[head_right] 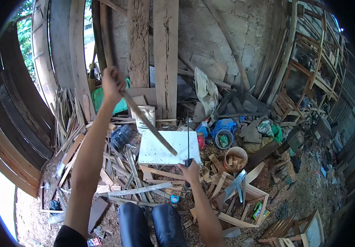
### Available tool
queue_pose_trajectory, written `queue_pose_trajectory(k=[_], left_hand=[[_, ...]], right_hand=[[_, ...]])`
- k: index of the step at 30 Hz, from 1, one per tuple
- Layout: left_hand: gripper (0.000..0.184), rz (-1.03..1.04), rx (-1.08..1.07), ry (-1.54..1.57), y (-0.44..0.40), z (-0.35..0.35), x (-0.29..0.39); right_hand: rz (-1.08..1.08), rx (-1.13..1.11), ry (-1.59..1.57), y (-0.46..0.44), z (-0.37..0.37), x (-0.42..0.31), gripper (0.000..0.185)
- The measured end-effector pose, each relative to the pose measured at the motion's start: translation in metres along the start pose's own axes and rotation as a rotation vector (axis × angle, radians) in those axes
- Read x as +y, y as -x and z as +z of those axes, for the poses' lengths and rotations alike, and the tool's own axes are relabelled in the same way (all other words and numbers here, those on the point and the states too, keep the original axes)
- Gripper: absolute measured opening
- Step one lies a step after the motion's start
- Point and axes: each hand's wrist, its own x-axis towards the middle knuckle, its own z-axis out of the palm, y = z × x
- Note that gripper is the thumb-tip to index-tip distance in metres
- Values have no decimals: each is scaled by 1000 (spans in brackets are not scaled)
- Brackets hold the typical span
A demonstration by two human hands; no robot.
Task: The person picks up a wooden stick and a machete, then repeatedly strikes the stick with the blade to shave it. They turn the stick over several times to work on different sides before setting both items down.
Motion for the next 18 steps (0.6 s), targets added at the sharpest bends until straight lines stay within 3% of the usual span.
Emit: queue_pose_trajectory(k=[5,7,8,11,13,15,16,17,18], left_hand=[[27,44,-40,232,25,-52,58],[26,77,-70,245,33,-73,73],[26,79,-69,244,37,-87,79],[29,77,-164,329,45,-107,76],[46,20,204,219,68,-98,57],[65,-103,135,20,88,-123,16],[67,-295,222,-153,113,-111,1],[65,-385,-76,-286,115,-140,-35],[59,-453,8,-495,145,-113,-43]], right_hand=[[-195,-46,-92,4,-27,-29,30],[-70,-364,-231,14,-42,-43,29],[-28,-499,-596,25,-46,-53,22],[10,-412,-619,48,-47,-62,20],[-2,-359,-609,58,-45,-72,22],[29,-199,-731,72,-45,-97,23],[62,-181,-737,76,-45,-108,26],[57,-185,-739,80,-43,-113,26],[50,-160,-785,82,-41,-118,26]])
